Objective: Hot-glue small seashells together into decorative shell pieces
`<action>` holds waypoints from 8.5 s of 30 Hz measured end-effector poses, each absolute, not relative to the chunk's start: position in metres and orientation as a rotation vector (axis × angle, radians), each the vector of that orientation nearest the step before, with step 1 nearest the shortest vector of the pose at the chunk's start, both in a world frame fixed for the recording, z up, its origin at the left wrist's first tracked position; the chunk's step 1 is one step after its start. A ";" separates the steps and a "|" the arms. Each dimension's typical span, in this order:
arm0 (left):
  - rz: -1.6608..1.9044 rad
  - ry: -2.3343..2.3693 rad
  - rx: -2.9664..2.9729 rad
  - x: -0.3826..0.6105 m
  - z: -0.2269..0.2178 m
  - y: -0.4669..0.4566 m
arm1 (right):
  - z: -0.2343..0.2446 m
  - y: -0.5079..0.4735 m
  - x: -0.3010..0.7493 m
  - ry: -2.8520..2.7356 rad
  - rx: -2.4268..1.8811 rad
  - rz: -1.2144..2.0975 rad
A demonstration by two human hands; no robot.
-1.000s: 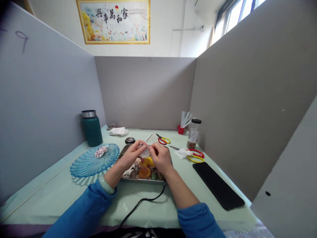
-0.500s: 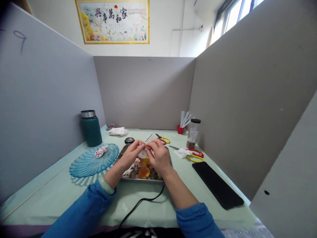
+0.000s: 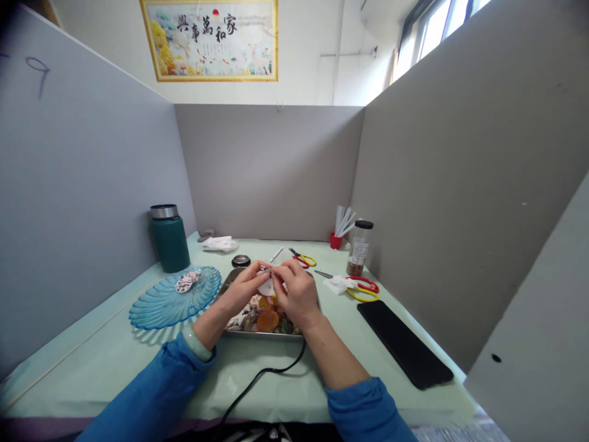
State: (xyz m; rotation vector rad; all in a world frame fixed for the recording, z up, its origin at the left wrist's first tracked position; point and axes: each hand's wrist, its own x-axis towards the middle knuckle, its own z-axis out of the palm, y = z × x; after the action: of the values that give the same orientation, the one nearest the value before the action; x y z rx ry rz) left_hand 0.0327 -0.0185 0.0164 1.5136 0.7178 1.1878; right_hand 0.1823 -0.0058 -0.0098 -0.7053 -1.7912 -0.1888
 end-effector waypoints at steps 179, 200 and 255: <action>1.370 0.750 1.510 0.030 0.017 -0.014 | -0.008 -0.007 0.185 -1.686 -0.758 0.166; 1.352 0.783 1.542 0.029 0.013 -0.011 | -0.012 -0.004 0.183 -1.665 -0.729 0.219; 1.294 0.817 1.505 0.031 0.018 -0.016 | -0.008 -0.007 0.182 -1.668 -0.787 0.123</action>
State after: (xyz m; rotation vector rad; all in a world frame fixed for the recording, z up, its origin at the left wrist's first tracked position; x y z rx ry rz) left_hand 0.0312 -0.0160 0.0175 1.5048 0.8171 1.2944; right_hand 0.1823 -0.0071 -0.0075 -0.7869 -1.6677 0.1225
